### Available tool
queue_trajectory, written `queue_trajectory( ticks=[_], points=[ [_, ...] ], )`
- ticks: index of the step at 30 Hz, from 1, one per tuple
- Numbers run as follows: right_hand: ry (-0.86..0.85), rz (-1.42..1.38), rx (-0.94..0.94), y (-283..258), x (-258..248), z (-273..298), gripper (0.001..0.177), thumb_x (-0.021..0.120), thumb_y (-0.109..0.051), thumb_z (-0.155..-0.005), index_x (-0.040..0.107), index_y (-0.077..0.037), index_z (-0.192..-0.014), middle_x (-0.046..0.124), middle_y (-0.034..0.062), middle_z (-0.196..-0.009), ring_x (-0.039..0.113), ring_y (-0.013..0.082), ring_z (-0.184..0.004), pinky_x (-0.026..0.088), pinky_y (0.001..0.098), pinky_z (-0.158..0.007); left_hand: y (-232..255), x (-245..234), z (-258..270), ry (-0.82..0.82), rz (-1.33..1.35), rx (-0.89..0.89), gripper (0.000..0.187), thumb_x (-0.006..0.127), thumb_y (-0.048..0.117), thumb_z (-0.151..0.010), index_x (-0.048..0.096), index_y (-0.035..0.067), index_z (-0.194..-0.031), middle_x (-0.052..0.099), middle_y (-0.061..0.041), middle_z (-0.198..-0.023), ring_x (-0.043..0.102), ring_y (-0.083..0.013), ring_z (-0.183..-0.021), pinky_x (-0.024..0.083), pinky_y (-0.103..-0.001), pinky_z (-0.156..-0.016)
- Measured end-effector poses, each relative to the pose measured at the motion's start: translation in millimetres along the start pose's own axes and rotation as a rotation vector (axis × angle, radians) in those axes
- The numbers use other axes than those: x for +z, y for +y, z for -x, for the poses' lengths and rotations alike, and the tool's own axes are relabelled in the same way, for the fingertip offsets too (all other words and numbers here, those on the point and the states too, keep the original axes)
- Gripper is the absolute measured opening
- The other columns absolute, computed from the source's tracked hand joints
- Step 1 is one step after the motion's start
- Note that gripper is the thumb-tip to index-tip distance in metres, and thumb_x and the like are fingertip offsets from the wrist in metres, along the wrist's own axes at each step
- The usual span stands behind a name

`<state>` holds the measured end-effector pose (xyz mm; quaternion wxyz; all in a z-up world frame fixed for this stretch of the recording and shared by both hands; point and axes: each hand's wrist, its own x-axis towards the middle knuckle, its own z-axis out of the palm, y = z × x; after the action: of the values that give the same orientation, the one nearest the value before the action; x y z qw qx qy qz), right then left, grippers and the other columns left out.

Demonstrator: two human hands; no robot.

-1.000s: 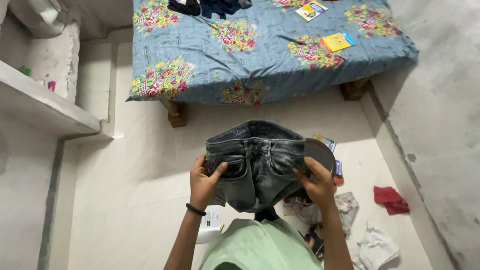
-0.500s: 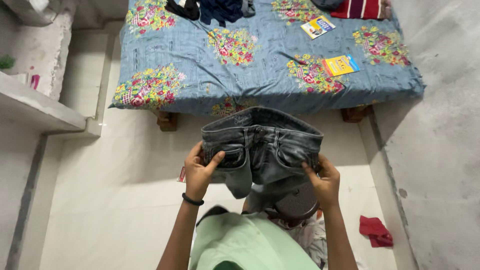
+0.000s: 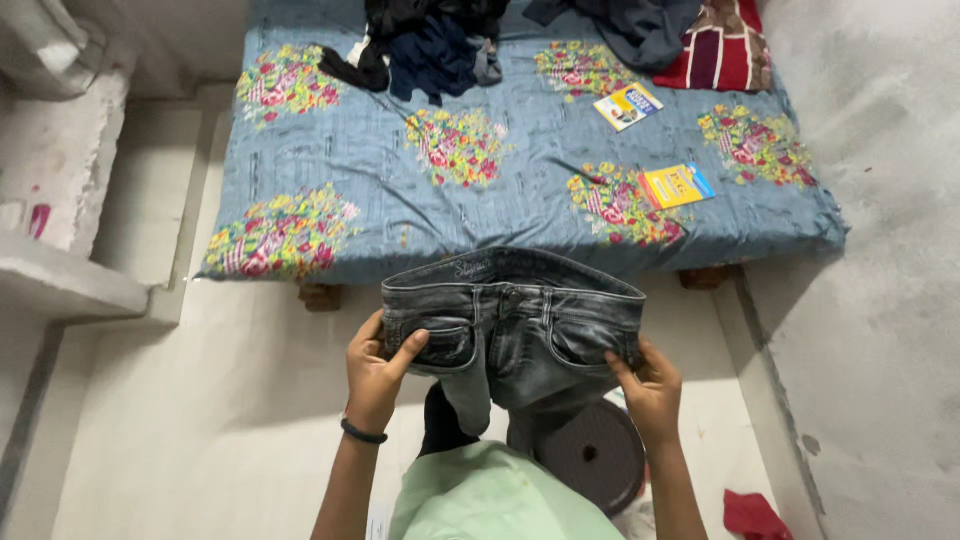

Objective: The person picks up several items of clothing including pants, a light-colored shirt, and jeans from the floor, folds them on a bed, and then picks up several books and places them on a shelf.

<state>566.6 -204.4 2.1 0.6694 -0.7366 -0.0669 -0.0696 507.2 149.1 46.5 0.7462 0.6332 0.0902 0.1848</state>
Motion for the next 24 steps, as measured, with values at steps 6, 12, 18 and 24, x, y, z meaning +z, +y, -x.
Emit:
queue_trajectory(
  ticks=[6, 12, 18, 24],
  points=[
    [0.014, -0.016, -0.069, 13.6, 18.7, -74.0, 0.037, 0.073, 0.000, -0.091, 0.065, 0.004, -0.127, 0.074, 0.0062, -0.110, 0.069, 0.0107, -0.098, 0.054, 0.0242, -0.088, 6.3, -5.1, -86.9, 0.026, -0.025, 0.055, 0.041, 0.078, 0.007, -0.088, 0.067, -0.004, -0.125, 0.076, -0.007, -0.109, 0.070, -0.0109, -0.094, 0.056, -0.024, -0.084],
    [0.016, 0.092, -0.202, 0.3, 73.5, -174.1, 0.031, 0.074, 0.004, -0.093, 0.065, 0.005, -0.123, 0.066, 0.0050, -0.104, 0.061, 0.0091, -0.094, 0.049, 0.0227, -0.086, 23.4, 8.8, -177.6, 0.042, 0.035, 0.045, 0.038, 0.077, 0.007, -0.087, 0.067, -0.002, -0.123, 0.076, -0.006, -0.109, 0.070, -0.0113, -0.095, 0.055, -0.025, -0.085],
    [0.096, -0.031, -0.237, -27.3, 126.8, -219.4, 0.034, 0.072, 0.006, -0.093, 0.064, 0.004, -0.126, 0.070, 0.0036, -0.109, 0.063, 0.0080, -0.096, 0.050, 0.0213, -0.086, 39.1, 16.1, -236.0, 0.003, 0.318, 0.060, 0.040, 0.074, 0.004, -0.094, 0.060, -0.004, -0.130, 0.072, -0.010, -0.117, 0.068, -0.0152, -0.104, 0.053, -0.031, -0.096],
    [0.134, -0.131, -0.337, -49.1, 135.5, -285.4, 0.036, 0.075, 0.006, -0.090, 0.065, 0.004, -0.125, 0.069, 0.0025, -0.102, 0.061, 0.0058, -0.087, 0.048, 0.0204, -0.080, 75.5, 31.4, -296.1, -0.228, 0.418, 0.073, 0.058, 0.071, 0.007, -0.092, 0.046, 0.001, -0.143, 0.070, -0.010, -0.126, 0.067, -0.0162, -0.116, 0.049, -0.033, -0.105]
  ],
)
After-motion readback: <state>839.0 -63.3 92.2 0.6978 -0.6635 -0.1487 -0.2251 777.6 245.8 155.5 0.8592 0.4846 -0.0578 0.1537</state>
